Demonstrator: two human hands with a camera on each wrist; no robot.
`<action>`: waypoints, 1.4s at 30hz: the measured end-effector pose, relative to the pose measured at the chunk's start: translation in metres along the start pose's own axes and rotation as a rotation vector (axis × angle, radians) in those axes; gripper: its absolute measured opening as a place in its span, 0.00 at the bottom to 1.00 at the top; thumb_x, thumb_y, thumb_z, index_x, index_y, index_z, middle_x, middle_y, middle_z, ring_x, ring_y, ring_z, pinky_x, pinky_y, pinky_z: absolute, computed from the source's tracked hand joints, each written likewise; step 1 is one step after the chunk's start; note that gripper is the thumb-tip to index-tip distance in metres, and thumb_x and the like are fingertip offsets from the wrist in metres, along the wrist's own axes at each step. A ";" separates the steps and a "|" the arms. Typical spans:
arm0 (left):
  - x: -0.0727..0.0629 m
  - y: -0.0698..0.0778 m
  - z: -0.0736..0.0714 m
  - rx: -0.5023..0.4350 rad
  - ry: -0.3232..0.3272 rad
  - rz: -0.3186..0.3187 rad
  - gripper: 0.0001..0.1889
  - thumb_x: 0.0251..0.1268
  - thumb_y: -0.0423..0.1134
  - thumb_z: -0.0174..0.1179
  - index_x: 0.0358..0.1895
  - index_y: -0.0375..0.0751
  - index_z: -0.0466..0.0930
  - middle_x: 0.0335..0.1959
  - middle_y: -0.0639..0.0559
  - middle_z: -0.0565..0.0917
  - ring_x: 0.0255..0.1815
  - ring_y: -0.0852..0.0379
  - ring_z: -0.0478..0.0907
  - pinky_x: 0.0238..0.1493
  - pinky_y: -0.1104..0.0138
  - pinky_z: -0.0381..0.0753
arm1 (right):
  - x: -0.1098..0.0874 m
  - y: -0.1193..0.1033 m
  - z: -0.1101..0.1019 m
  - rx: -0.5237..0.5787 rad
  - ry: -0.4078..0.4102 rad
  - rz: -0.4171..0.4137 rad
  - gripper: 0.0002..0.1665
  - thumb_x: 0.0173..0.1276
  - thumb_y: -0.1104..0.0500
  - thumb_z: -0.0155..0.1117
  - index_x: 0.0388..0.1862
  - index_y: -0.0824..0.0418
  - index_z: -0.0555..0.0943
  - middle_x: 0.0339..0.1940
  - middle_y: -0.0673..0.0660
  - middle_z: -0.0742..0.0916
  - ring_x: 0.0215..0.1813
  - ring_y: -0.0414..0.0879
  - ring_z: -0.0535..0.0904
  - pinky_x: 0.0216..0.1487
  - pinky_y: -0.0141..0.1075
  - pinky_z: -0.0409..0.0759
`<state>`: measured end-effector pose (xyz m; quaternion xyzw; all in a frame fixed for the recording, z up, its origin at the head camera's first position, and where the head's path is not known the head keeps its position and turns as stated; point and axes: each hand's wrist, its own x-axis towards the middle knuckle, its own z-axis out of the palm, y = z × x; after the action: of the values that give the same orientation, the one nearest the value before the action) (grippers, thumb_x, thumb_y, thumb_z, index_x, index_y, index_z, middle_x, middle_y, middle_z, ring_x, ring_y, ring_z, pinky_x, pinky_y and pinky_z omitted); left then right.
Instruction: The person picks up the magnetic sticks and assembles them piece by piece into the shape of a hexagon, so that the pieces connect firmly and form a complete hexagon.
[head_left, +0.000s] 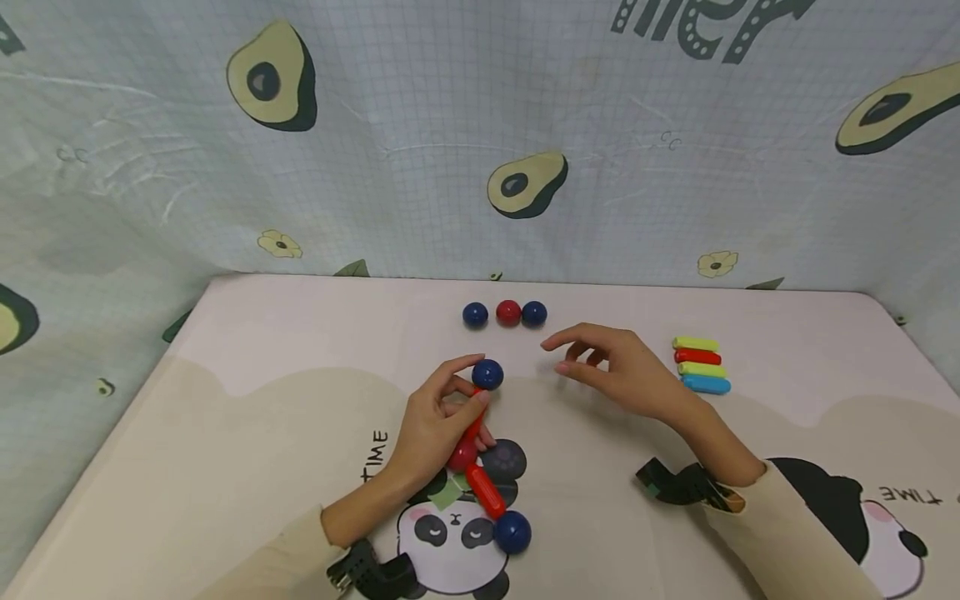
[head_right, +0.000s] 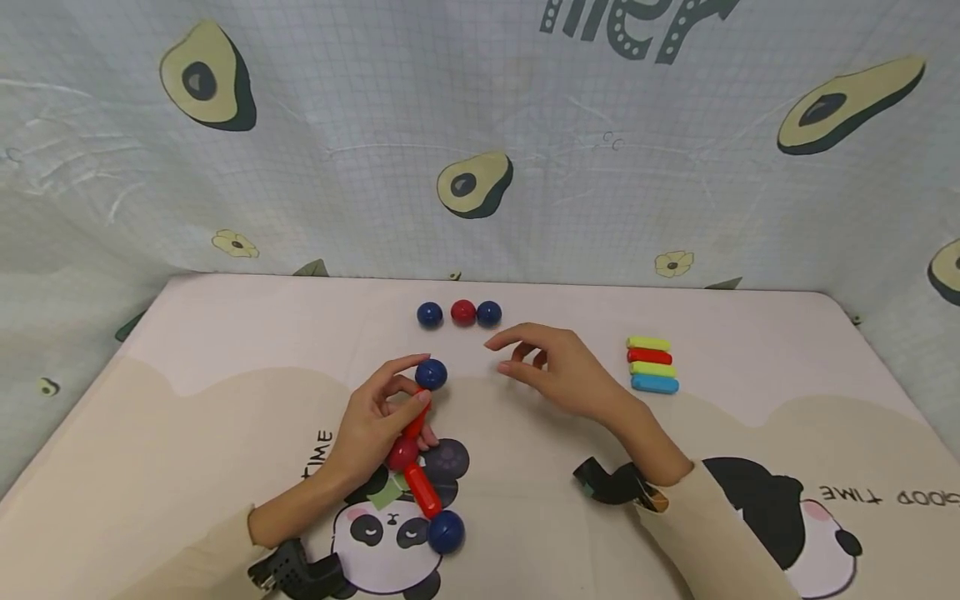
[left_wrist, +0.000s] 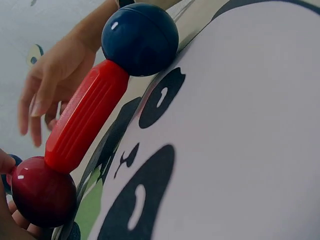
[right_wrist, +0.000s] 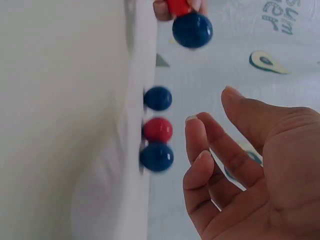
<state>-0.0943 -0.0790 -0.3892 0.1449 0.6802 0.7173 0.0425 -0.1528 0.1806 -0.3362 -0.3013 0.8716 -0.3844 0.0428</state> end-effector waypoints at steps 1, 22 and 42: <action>0.000 0.000 0.000 -0.006 -0.002 0.002 0.23 0.70 0.33 0.56 0.66 0.42 0.66 0.35 0.35 0.76 0.21 0.46 0.82 0.30 0.58 0.83 | -0.006 0.003 -0.005 -0.021 0.011 0.002 0.17 0.67 0.58 0.65 0.54 0.56 0.81 0.49 0.52 0.84 0.43 0.41 0.77 0.43 0.36 0.79; 0.004 -0.002 -0.001 -0.002 0.014 0.010 0.21 0.69 0.33 0.56 0.63 0.41 0.66 0.31 0.39 0.74 0.22 0.48 0.81 0.32 0.64 0.83 | -0.116 0.060 -0.065 -0.336 0.289 0.115 0.20 0.57 0.65 0.72 0.48 0.50 0.83 0.33 0.45 0.80 0.30 0.35 0.73 0.30 0.23 0.71; 0.003 0.000 -0.001 0.013 0.026 0.000 0.21 0.69 0.34 0.57 0.63 0.41 0.67 0.30 0.40 0.75 0.22 0.48 0.81 0.32 0.66 0.82 | -0.125 0.085 -0.067 -0.383 0.276 0.156 0.20 0.52 0.66 0.75 0.45 0.54 0.82 0.29 0.48 0.79 0.31 0.34 0.70 0.29 0.21 0.71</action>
<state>-0.0975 -0.0796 -0.3889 0.1358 0.6854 0.7147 0.0326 -0.1130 0.3379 -0.3678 -0.1805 0.9467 -0.2453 -0.1050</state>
